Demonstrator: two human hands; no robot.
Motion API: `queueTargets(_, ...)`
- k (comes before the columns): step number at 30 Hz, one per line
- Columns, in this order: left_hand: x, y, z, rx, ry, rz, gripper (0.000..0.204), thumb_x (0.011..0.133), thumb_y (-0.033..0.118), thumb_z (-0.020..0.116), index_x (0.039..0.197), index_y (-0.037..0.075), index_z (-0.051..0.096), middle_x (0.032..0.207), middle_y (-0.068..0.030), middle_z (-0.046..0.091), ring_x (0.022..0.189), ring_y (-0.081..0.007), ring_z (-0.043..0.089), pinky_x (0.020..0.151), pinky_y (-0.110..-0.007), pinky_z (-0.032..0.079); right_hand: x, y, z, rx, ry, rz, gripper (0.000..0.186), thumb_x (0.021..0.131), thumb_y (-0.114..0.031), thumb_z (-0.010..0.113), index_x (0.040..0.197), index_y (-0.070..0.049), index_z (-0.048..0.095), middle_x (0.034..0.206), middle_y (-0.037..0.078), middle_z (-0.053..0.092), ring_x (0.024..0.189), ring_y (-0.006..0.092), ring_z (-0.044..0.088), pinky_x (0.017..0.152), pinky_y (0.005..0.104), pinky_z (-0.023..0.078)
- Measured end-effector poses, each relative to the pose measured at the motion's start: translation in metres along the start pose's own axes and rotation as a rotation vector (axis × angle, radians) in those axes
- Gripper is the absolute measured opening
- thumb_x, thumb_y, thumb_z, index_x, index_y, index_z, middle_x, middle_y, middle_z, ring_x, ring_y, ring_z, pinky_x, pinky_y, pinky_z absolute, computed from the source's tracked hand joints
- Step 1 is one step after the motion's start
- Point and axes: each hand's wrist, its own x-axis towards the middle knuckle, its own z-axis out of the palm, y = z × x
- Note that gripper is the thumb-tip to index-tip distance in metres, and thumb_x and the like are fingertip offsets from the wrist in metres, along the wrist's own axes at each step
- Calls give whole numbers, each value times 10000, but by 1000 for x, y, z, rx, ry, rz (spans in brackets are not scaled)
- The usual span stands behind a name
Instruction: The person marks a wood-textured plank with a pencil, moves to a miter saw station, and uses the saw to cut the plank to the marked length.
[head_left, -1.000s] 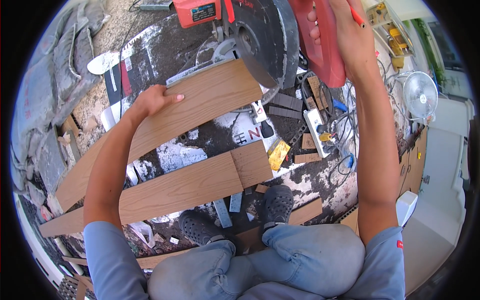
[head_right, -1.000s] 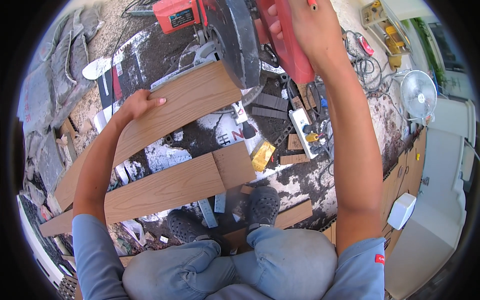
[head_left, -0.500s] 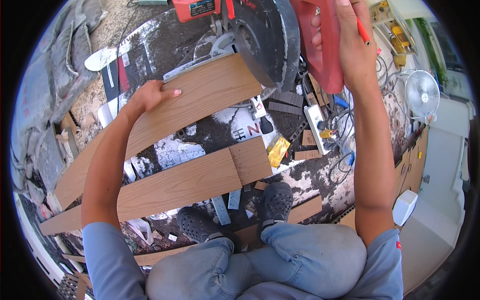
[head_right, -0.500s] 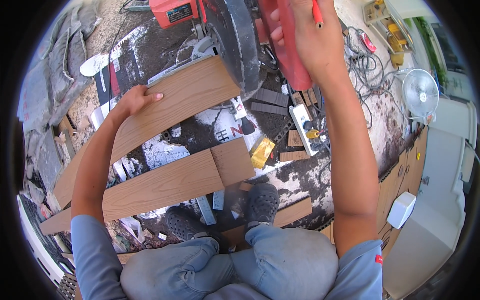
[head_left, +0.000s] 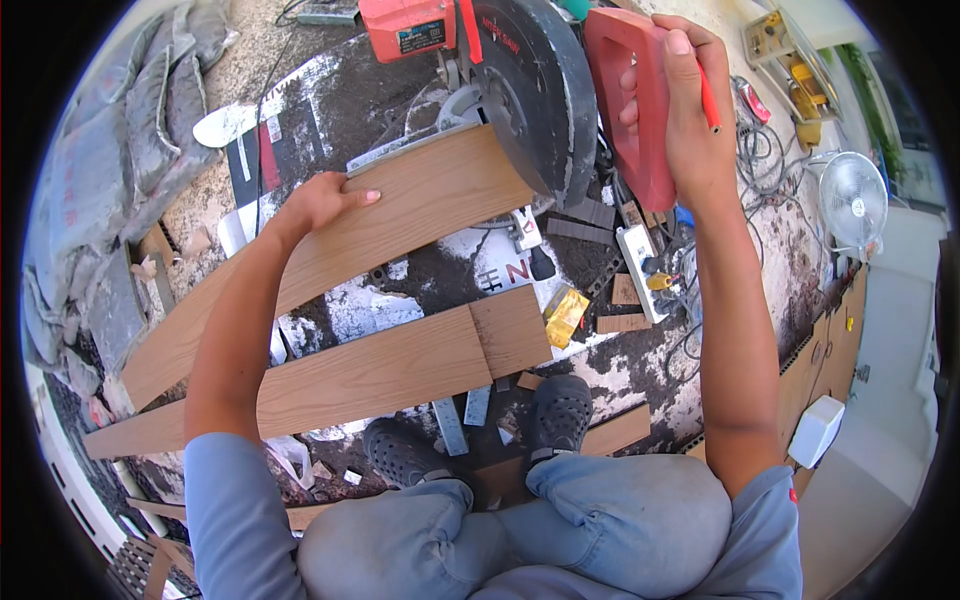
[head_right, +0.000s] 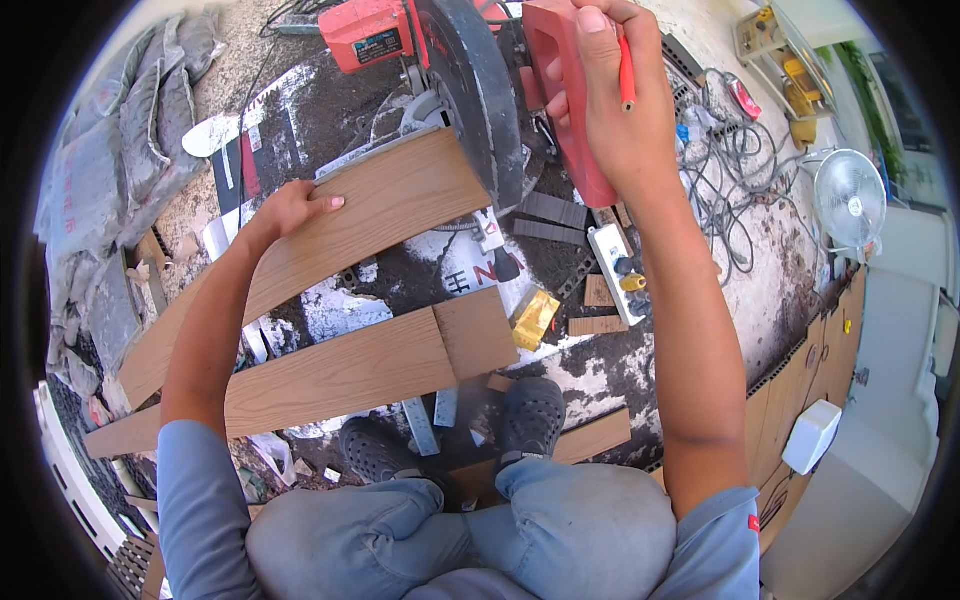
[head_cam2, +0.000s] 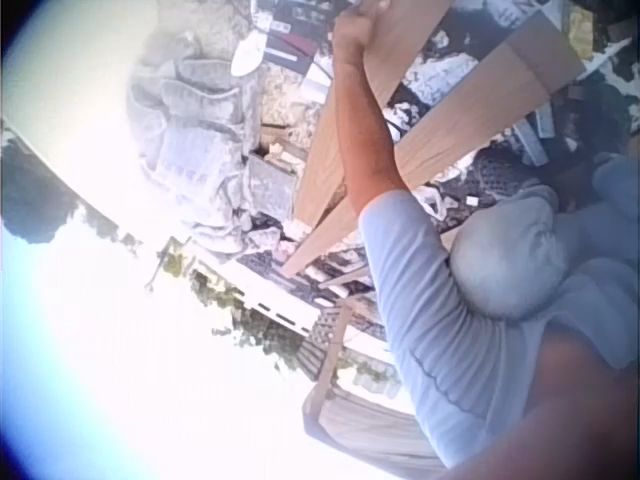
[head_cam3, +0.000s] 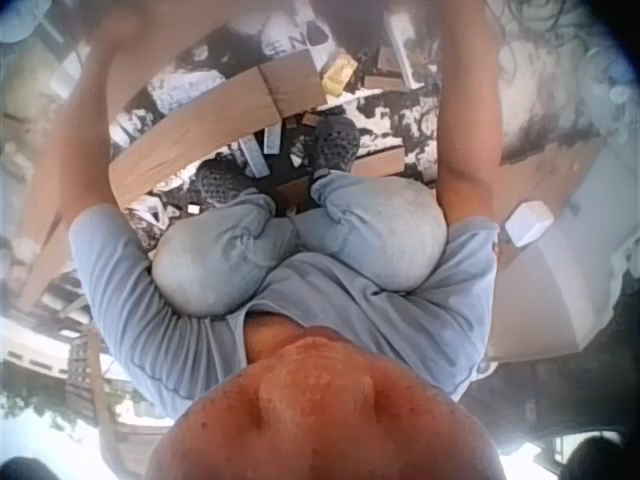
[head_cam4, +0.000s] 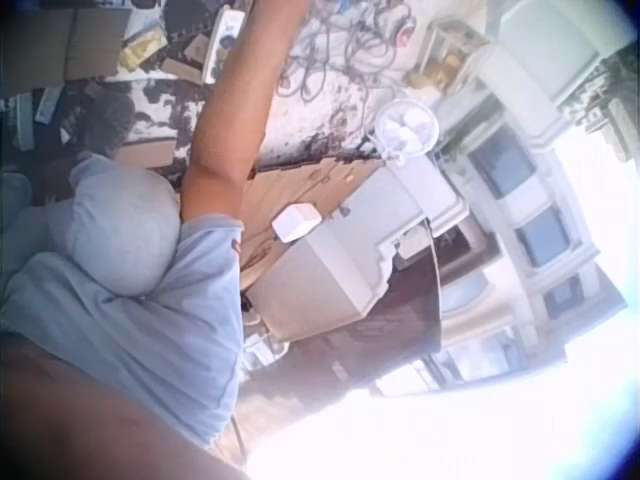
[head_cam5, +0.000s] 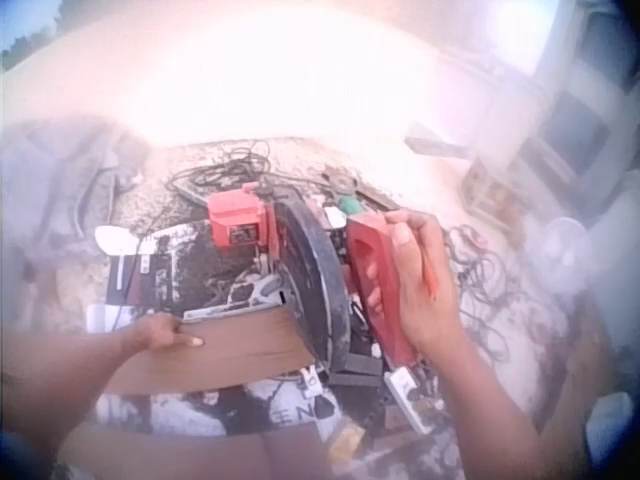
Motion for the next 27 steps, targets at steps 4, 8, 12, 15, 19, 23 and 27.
queueTargets(4, -3, 0, -1, -26, -6, -4, 925, 786, 755, 654, 1172, -85, 687, 1121, -299, 703, 1090, -411, 680, 960, -447, 503, -4, 3, 3, -1, 13, -42, 414, 1093, -411, 442, 1325, -70, 476, 877, 83, 641, 648, 113, 591, 601, 257, 511)
queueTargets(8, -3, -5, 3, -62, 52, 50, 900, 797, 753, 647, 1096, -95, 697, 1028, -308, 706, 1013, -410, 691, 903, -455, 508, -8, 6, 2, 43, -5, -87, 377, 1097, -365, 466, 1282, -39, 506, 865, 63, 640, 652, 103, 602, 621, 251, 514)
queueTargets(12, -4, -4, 4, -53, 67, 42, 896, 799, 746, 653, 1107, -94, 694, 1033, -306, 707, 1015, -409, 691, 909, -451, 507, -14, 9, 3, 39, 15, -96, 366, 1101, -375, 452, 1278, -58, 494, 836, 53, 621, 617, 92, 576, 580, 242, 492)
queueTargets(15, -6, 2, 0, -47, 9, 10, 918, 810, 746, 649, 1196, -86, 680, 1139, -299, 700, 1113, -414, 671, 985, -445, 495, -18, 13, 2, 37, 31, -100, 368, 1099, -379, 454, 1279, -61, 493, 839, 50, 614, 615, 93, 575, 581, 242, 495)
queueTargets(19, -5, 1, 0, -30, 8, 2, 918, 807, 750, 651, 1191, -83, 681, 1130, -295, 702, 1107, -413, 673, 980, -446, 498, -24, 17, 3, 50, 41, -81, 373, 1097, -382, 455, 1280, -59, 490, 844, 51, 610, 618, 94, 579, 583, 243, 499)
queueTargets(23, -3, -1, 1, -43, 14, 9, 920, 801, 756, 650, 1173, -85, 686, 1118, -295, 704, 1098, -413, 676, 972, -447, 499, -29, 22, 2, 37, 45, -105, 377, 1097, -388, 453, 1280, -60, 490, 862, 57, 612, 624, 101, 587, 589, 243, 507)
queueTargets(27, -3, -1, 1, -51, 16, 12, 926, 796, 762, 648, 1163, -87, 687, 1107, -299, 704, 1089, -411, 679, 963, -448, 502, -34, 25, 2, 40, 49, -98, 388, 1095, -397, 457, 1281, -59, 488, 878, 64, 617, 629, 107, 593, 593, 244, 512)
